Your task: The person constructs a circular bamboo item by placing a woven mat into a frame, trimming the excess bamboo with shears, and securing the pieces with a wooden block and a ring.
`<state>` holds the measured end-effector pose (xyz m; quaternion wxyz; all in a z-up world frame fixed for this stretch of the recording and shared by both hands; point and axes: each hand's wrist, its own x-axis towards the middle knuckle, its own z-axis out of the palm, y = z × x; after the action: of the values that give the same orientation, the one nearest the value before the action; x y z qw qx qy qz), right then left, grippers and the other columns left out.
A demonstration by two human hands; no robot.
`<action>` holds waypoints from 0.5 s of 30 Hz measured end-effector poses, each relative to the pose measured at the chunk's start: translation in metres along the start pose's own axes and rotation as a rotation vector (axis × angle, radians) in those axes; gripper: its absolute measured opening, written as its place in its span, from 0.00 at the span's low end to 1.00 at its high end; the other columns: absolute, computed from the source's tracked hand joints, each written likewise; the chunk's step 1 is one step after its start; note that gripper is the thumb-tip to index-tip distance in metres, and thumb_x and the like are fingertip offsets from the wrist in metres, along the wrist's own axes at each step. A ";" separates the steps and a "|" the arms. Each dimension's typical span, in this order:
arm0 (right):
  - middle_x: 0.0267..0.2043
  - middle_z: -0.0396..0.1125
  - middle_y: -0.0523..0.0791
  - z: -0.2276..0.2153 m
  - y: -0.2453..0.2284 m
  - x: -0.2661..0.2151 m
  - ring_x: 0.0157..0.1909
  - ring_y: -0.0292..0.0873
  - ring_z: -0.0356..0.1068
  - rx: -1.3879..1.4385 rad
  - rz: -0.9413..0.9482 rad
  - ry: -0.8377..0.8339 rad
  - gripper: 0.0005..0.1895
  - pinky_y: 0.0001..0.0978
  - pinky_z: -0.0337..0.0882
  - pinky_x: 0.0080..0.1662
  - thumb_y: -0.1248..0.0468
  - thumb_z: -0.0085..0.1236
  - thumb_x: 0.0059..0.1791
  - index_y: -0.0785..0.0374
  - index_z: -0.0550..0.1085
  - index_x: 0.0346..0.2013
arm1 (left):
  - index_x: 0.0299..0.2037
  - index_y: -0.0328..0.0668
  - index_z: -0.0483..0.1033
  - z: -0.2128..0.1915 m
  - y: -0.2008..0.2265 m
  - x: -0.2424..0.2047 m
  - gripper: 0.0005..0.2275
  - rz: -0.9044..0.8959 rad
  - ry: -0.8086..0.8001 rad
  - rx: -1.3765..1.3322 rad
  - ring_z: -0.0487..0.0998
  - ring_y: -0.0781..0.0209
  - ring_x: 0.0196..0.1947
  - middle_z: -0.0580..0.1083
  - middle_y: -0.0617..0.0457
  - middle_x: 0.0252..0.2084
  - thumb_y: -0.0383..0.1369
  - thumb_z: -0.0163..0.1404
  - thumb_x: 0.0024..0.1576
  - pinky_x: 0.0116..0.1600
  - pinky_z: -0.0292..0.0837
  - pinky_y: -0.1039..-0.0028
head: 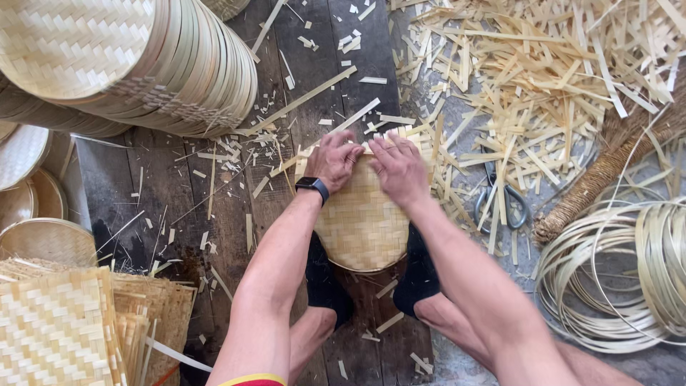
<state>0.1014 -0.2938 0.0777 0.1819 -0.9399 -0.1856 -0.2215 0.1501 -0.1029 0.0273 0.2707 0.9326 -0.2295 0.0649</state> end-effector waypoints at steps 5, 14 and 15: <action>0.34 0.77 0.47 0.034 0.028 0.000 0.36 0.48 0.74 0.712 0.637 -0.368 0.11 0.38 0.72 0.40 0.58 0.57 0.54 0.61 0.81 0.42 | 0.37 0.47 0.84 0.006 -0.004 0.010 0.18 -0.505 -0.407 -0.263 0.81 0.54 0.35 0.80 0.50 0.35 0.51 0.51 0.62 0.42 0.74 0.64; 0.42 0.74 0.54 0.029 0.025 -0.003 0.47 0.55 0.72 0.376 0.640 -0.554 0.23 0.46 0.70 0.52 0.50 0.44 0.60 0.64 0.79 0.41 | 0.37 0.44 0.87 0.026 -0.023 0.015 0.17 -0.689 -0.423 -0.491 0.81 0.58 0.32 0.83 0.48 0.32 0.49 0.55 0.56 0.41 0.75 0.67; 0.44 0.74 0.55 0.033 0.023 -0.004 0.50 0.58 0.71 0.241 0.654 -0.657 0.27 0.49 0.69 0.54 0.47 0.41 0.61 0.66 0.80 0.39 | 0.37 0.45 0.86 0.027 -0.026 0.011 0.17 -0.690 -0.426 -0.474 0.81 0.59 0.32 0.83 0.48 0.33 0.49 0.55 0.57 0.42 0.75 0.67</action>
<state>0.1198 -0.3009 0.0424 0.2813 -0.9415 0.0478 0.1794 0.1718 -0.1024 -0.0044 0.4289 0.8594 0.0351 -0.2762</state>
